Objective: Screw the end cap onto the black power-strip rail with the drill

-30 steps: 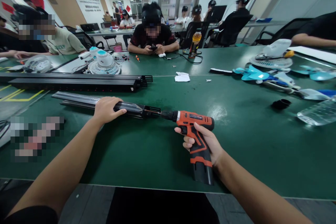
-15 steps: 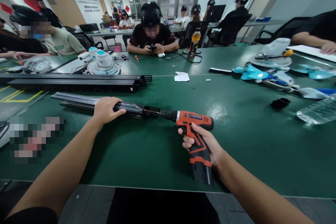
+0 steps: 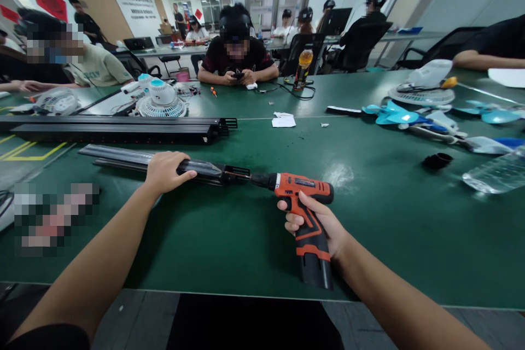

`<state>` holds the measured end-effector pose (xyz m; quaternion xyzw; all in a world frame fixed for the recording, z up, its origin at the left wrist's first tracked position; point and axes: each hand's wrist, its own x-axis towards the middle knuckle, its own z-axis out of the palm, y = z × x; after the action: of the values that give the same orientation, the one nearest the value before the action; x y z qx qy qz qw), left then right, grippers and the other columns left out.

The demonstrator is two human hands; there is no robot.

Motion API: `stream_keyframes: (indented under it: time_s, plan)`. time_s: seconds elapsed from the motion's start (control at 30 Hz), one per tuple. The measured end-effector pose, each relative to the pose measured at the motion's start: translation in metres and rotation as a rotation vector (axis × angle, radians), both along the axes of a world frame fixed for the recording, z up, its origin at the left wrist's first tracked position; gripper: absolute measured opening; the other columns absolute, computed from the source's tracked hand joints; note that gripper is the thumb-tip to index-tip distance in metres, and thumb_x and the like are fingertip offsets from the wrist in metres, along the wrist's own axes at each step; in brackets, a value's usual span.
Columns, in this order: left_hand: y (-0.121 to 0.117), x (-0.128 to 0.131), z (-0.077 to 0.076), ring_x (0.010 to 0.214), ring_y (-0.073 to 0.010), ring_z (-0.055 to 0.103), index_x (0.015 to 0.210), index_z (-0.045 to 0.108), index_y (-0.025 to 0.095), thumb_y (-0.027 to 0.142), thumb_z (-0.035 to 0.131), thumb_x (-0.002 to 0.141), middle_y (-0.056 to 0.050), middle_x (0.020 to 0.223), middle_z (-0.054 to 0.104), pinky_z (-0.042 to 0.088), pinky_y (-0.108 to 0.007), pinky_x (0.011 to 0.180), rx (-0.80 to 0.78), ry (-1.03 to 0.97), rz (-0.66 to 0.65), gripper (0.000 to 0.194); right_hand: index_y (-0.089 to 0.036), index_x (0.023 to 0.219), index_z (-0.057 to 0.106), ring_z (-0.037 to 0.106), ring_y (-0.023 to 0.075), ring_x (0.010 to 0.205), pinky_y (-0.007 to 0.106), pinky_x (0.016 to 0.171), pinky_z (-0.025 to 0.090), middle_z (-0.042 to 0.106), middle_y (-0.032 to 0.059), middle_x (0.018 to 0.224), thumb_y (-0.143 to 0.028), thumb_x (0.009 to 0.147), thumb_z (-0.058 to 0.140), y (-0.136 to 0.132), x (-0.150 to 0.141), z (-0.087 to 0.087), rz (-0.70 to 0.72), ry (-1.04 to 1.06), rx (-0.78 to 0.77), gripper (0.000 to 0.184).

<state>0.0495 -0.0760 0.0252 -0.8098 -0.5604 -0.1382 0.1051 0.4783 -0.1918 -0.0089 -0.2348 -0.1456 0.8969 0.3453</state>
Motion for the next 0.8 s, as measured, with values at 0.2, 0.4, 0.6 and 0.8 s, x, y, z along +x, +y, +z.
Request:
stream_keyframes:
  time_s: [0.2,0.4,0.6,0.8]
  plan:
    - [0.000,0.000,0.000,0.097,-0.0340,0.066,0.108,0.071,0.022,0.079,0.043,0.091,-0.011,0.099,0.075,0.043,-0.048,0.094,0.006,0.001,-0.004,0.066,-0.010,0.129,0.069,0.064,0.0119,0.065,0.018,0.059,0.053,0.071,0.0038,0.074,-0.045,0.090,0.080,0.001,0.008,-0.008,0.009,0.017,-0.062,0.054]
    - [0.001,-0.001,-0.001,0.097,-0.0339,0.066,0.108,0.071,0.021,0.079,0.043,0.091,-0.011,0.098,0.075,0.043,-0.048,0.094,0.017,-0.004,-0.018,0.066,-0.008,0.121,0.071,0.070,0.0130,0.068,0.020,0.065,0.059,0.079,0.0106,0.092,-0.040,0.091,0.080,-0.001,0.006,-0.004,-0.011,-0.015,-0.043,0.045]
    - [0.001,-0.002,-0.002,0.096,-0.0344,0.066,0.109,0.071,0.020,0.080,0.043,0.091,-0.011,0.099,0.075,0.043,-0.049,0.094,0.022,0.000,-0.019,0.068,-0.014,0.107,0.072,0.076,0.0179,0.089,0.023,0.079,0.064,0.078,0.0072,0.101,-0.031,0.089,0.083,-0.004,-0.002,0.002,-0.146,-0.079,-0.025,0.027]
    - [0.001,-0.001,-0.002,0.097,-0.0330,0.066,0.108,0.071,0.023,0.079,0.044,0.091,-0.010,0.098,0.075,0.043,-0.047,0.094,0.024,-0.007,-0.006,0.065,-0.013,0.106,0.072,0.068,0.0125,0.076,0.019,0.072,0.062,0.071,0.0045,0.088,-0.035,0.084,0.088,-0.003,-0.006,0.007,-0.085,-0.051,0.035,0.035]
